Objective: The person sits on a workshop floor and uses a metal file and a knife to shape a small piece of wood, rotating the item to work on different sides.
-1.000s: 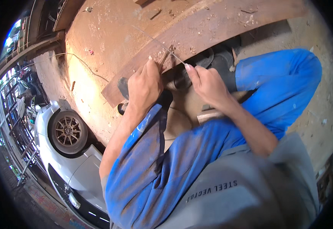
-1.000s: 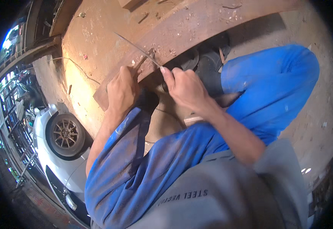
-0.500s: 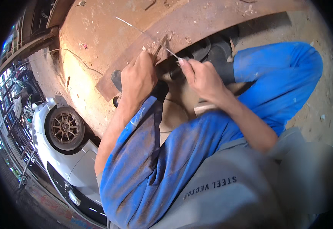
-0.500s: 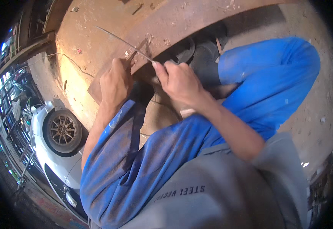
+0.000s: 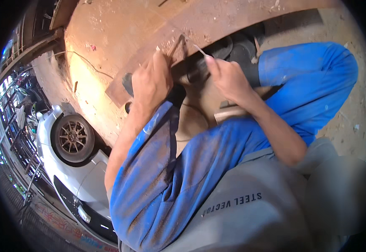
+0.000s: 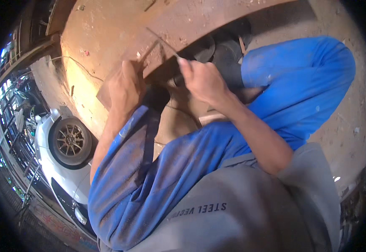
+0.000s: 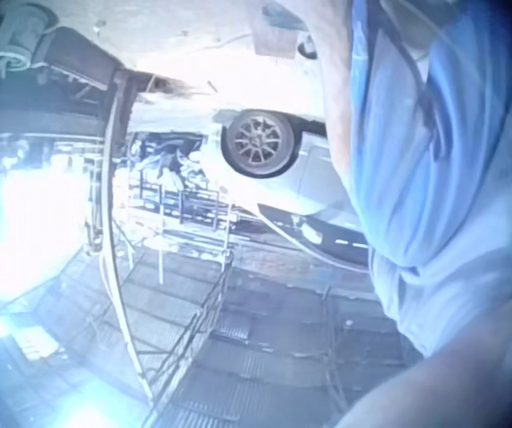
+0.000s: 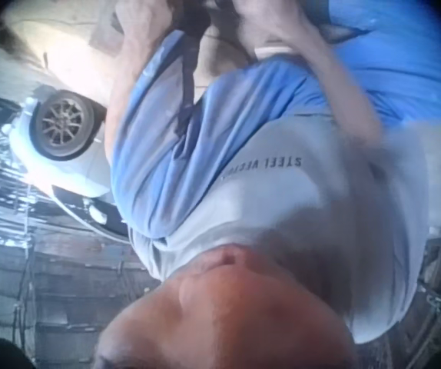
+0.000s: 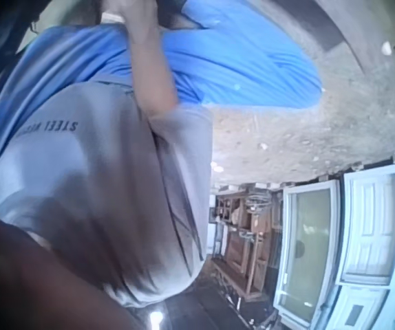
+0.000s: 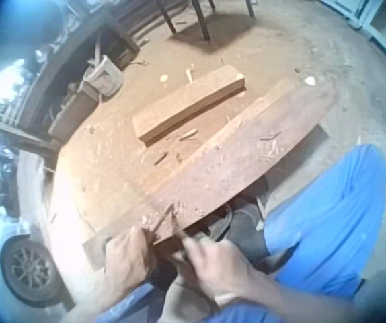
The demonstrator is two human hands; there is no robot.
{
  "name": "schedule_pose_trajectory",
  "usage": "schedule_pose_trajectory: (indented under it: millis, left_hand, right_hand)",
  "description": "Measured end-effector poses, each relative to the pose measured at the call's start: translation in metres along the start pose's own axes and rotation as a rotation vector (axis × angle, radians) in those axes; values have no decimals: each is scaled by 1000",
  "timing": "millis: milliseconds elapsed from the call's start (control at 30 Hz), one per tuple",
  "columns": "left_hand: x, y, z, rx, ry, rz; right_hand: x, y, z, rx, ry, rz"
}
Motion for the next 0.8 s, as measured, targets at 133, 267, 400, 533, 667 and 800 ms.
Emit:
schedule_pose_trajectory:
  millis: [133,267,400,533,667,800]
  left_hand:
    - [6,14,7,-22,4,-11]
    - [7,6,7,-35,-10,10]
    - [5,16,12,-10,45,-1]
    - [3,20,9,-15,22,93]
    - [3,11,15,54,29,31]
    - [6,6,9,34,59,21]
  right_hand:
    - [-45,-8,39,-180,-83,-32]
    - [-7,-6,17,-75,-138,6]
    - [-23,-2,43,-53,-148,-20]
    - [-32,7,48,-38,-161,-9]
    - [-20,-4,21,-8,-20,23]
    - [-40,-3,48,-53,-200,17]
Point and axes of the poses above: each hand's wrist, its own y-axis away from the middle knuckle, its own x-axis out of the palm, z = x × y, the point moved 1 cm from there along -y, towards the middle knuckle, and after that the axes turned 15 degrees about y, right-handed, at the moved point
